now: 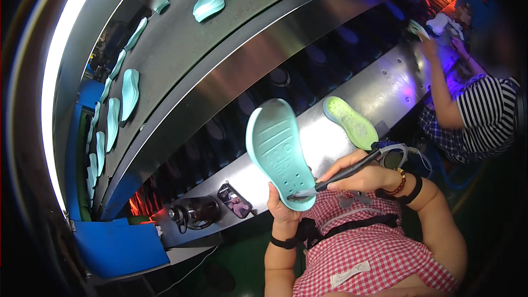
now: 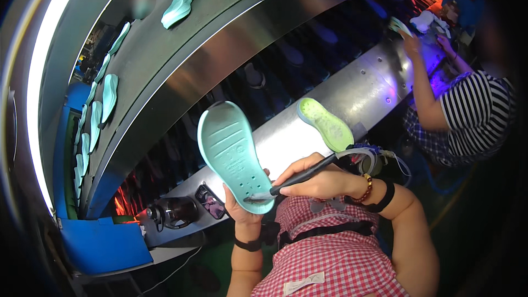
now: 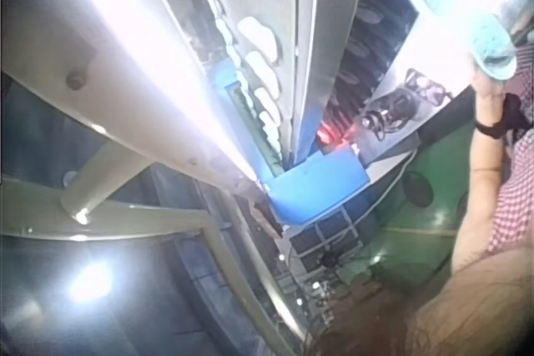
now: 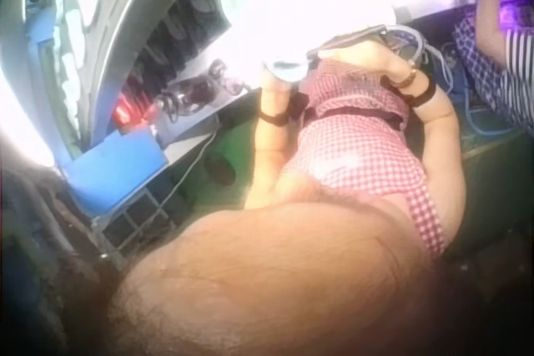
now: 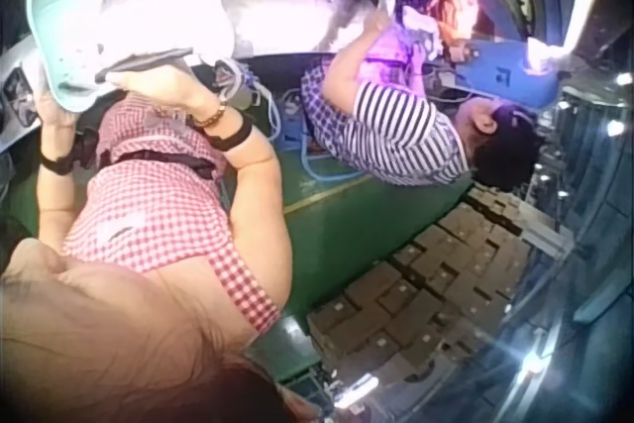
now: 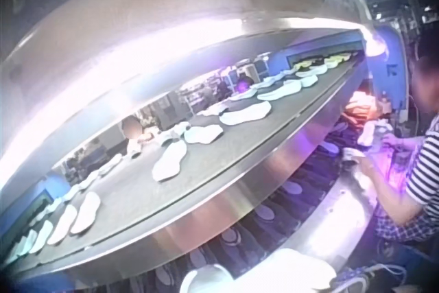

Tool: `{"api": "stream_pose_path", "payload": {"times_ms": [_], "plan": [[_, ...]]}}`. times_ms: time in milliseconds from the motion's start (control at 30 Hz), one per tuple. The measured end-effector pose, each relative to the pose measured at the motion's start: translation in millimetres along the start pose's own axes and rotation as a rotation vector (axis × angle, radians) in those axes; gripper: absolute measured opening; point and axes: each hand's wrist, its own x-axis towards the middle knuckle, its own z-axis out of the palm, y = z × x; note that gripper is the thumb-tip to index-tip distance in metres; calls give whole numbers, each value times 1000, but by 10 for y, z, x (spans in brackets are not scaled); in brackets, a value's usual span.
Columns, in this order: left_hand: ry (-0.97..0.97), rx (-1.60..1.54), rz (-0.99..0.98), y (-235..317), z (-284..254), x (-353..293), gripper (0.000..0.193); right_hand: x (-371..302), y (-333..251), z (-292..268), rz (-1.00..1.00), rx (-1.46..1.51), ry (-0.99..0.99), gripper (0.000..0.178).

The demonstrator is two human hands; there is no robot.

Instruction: Applying glue or primer to shoe soles on a conveyor belt using a brush.

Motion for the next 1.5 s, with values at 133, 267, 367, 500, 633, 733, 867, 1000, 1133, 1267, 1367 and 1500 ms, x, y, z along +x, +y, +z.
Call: {"api": "stream_pose_path", "payload": {"times_ms": [133, 267, 367, 500, 633, 733, 867, 1000, 1133, 1267, 1367, 1500], "plan": [[174, 88, -197, 156, -119, 15, 65, 10, -53, -28, -383, -259, -235, 20], [62, 173, -441, 296, 45, 60, 51, 68, -226, -156, -363, -274, -231, 19], [-2, 312, -542, 383, 73, 126, 52, 156, -183, -272, -378, -309, -440, 19], [60, 464, -670, 515, 156, 65, 55, 145, -376, -348, -381, -342, -548, 21], [38, 497, -671, 634, 97, -3, 59, 116, -313, -400, -375, -326, -520, 20], [53, 568, -652, 698, 6, -113, 65, 81, -338, -421, -337, -345, -557, 20], [-20, 726, -530, 746, 116, -114, 77, 10, -167, -441, -353, -300, -399, 20], [370, 204, -254, 698, -18, -284, 69, -89, -288, -318, -437, -309, -358, 19], [-76, -199, -75, 188, -206, 76, 77, 7, -184, -123, -384, -290, -66, 19], [-55, -343, -28, -98, -85, 124, 90, 254, 139, -113, -245, -314, 123, 20], [139, 130, 35, -110, -179, 104, 79, 109, 197, 30, -439, -434, 12, 20], [216, 55, 159, -34, -171, 120, 87, -19, 137, 22, -470, -395, -217, 18]]}}
